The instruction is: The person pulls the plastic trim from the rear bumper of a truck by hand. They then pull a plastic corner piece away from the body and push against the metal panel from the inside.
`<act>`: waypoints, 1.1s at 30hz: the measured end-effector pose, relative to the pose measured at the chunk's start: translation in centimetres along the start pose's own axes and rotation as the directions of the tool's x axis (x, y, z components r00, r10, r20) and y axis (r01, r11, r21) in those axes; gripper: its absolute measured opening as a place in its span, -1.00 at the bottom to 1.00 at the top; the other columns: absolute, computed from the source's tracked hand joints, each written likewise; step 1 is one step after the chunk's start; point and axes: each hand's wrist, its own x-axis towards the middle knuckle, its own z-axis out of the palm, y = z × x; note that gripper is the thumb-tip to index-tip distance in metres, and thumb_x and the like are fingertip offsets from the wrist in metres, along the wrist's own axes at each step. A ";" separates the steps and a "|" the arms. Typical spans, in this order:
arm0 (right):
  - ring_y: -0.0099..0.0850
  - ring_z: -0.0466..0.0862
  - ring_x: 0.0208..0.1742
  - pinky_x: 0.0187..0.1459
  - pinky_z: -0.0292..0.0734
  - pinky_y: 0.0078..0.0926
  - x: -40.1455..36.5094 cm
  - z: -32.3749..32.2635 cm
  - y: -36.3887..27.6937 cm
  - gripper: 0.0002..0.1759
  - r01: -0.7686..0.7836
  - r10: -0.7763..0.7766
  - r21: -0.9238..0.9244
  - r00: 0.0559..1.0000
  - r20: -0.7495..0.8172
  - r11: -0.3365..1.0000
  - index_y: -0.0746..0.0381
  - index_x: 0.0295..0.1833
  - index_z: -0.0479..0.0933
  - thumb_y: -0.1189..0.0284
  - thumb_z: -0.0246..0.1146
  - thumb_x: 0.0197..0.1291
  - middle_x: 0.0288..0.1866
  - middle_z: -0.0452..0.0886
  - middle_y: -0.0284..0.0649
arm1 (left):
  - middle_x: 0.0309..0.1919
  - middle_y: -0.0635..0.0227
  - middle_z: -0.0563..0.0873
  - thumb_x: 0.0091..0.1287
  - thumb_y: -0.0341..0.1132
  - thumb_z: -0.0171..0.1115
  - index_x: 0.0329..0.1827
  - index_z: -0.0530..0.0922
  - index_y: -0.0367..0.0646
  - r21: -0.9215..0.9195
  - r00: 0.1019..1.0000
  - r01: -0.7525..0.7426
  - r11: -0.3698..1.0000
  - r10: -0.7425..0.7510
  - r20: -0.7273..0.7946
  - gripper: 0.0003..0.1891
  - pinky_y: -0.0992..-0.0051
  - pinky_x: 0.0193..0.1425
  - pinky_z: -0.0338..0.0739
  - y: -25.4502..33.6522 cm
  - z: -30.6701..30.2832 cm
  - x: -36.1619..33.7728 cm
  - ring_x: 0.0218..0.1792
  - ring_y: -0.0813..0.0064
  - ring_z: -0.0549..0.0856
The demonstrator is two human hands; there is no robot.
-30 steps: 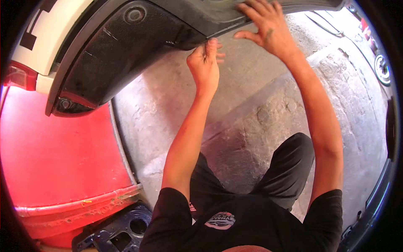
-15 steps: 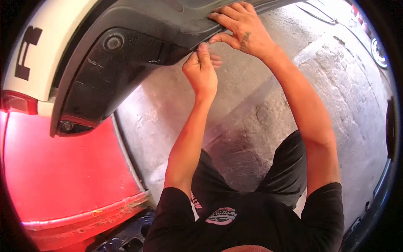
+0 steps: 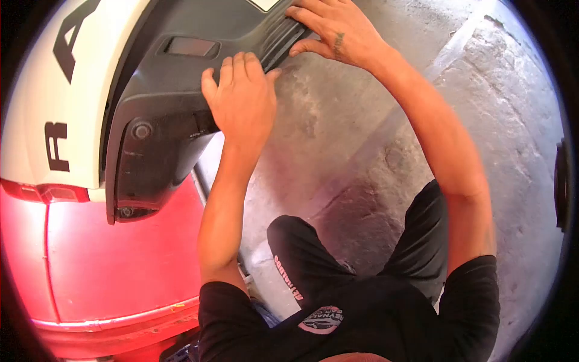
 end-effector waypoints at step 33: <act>0.10 0.73 0.10 0.06 0.72 -0.06 -7.8 7.6 -10.4 -0.15 -0.475 0.821 0.807 0.571 -0.020 0.350 0.08 0.68 0.20 0.52 0.33 0.31 0.69 0.15 0.16 | -0.37 0.07 0.80 0.61 0.04 0.14 -0.04 0.75 -0.22 -0.080 0.999 0.047 0.996 -0.045 0.030 -0.54 0.14 -0.23 0.59 3.0 1.8 3.2 -0.33 0.00 0.79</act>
